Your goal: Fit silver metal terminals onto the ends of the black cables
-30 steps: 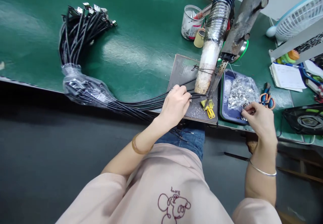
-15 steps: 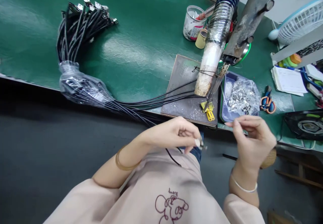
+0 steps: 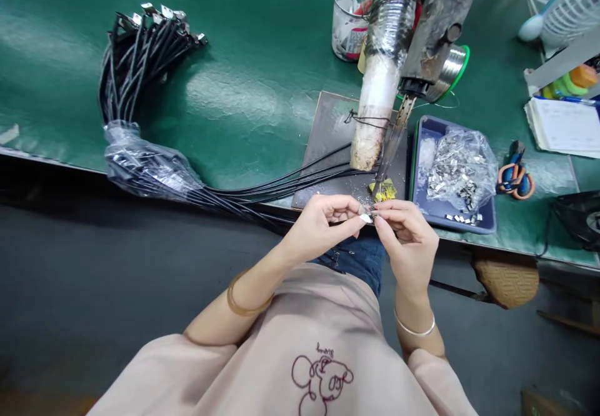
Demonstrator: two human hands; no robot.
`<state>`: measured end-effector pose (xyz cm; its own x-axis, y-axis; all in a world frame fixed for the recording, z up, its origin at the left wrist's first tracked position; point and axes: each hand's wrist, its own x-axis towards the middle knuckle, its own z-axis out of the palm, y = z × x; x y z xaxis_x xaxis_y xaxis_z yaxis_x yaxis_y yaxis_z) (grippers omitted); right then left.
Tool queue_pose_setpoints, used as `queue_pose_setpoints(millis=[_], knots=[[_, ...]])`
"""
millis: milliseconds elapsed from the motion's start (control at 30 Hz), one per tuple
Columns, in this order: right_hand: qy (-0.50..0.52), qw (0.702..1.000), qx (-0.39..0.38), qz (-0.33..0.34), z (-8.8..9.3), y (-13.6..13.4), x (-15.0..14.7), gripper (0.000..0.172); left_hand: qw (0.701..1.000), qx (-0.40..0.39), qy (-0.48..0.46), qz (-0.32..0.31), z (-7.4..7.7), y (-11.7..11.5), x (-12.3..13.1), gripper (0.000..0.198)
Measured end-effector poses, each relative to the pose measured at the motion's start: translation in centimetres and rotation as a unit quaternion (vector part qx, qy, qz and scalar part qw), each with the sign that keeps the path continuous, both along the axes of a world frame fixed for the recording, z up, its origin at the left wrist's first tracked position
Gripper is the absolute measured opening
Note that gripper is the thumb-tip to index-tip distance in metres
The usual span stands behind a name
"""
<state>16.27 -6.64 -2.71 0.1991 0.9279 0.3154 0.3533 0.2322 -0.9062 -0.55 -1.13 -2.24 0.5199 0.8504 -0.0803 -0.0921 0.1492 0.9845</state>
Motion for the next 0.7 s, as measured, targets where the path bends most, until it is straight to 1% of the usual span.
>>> queue_pose_setpoints(millis=[100,233,300,333,400,467,500,533,567,600,633,700], knots=[[-0.004,1.0,0.0,-0.003,-0.2,-0.1,0.1,0.006,0.999,0.027,0.02,0.0,0.2,-0.1,0.1,0.02],[0.019,1.0,-0.006,0.019,-0.5,0.1,0.4,0.008,0.997,0.067,0.033,-0.001,0.3,-0.2,0.1,0.021],[0.026,0.999,-0.009,0.03,-0.5,0.1,0.6,0.009,0.992,0.114,0.053,0.007,0.2,-0.3,0.1,0.018],[0.02,0.999,-0.009,0.032,-0.4,0.1,0.7,0.009,0.986,0.154,0.067,0.016,0.1,-0.3,0.2,0.015],[-0.027,0.999,0.004,0.02,-0.2,0.0,0.8,0.01,0.958,0.265,0.105,0.038,-0.4,-0.4,0.3,0.011],[-0.107,0.994,0.035,-0.008,0.2,-0.1,0.8,0.013,0.908,0.384,0.154,0.064,-1.0,-0.6,0.6,0.015],[-0.139,0.989,0.049,-0.022,0.3,-0.2,0.7,0.014,0.881,0.431,0.177,0.077,-1.3,-0.8,0.8,0.018],[-0.154,0.986,0.058,-0.032,0.4,-0.3,0.6,0.015,0.86,0.463,0.193,0.09,-1.6,-1.0,1.0,0.021],[-0.151,0.986,0.062,-0.037,0.5,-0.3,0.4,0.015,0.849,0.479,0.198,0.104,-1.8,-1.2,1.2,0.022],[-0.136,0.988,0.062,-0.039,0.5,-0.4,0.3,0.015,0.852,0.473,0.191,0.113,-1.9,-1.4,1.3,0.021],[-0.118,0.99,0.061,-0.039,0.4,-0.4,0.1,0.015,0.869,0.448,0.175,0.114,-1.9,-1.6,1.3,0.02],[-0.089,0.993,0.066,-0.036,0.2,-0.4,-0.2,0.014,0.925,0.344,0.134,0.083,-1.7,-1.8,1.1,0.018]])
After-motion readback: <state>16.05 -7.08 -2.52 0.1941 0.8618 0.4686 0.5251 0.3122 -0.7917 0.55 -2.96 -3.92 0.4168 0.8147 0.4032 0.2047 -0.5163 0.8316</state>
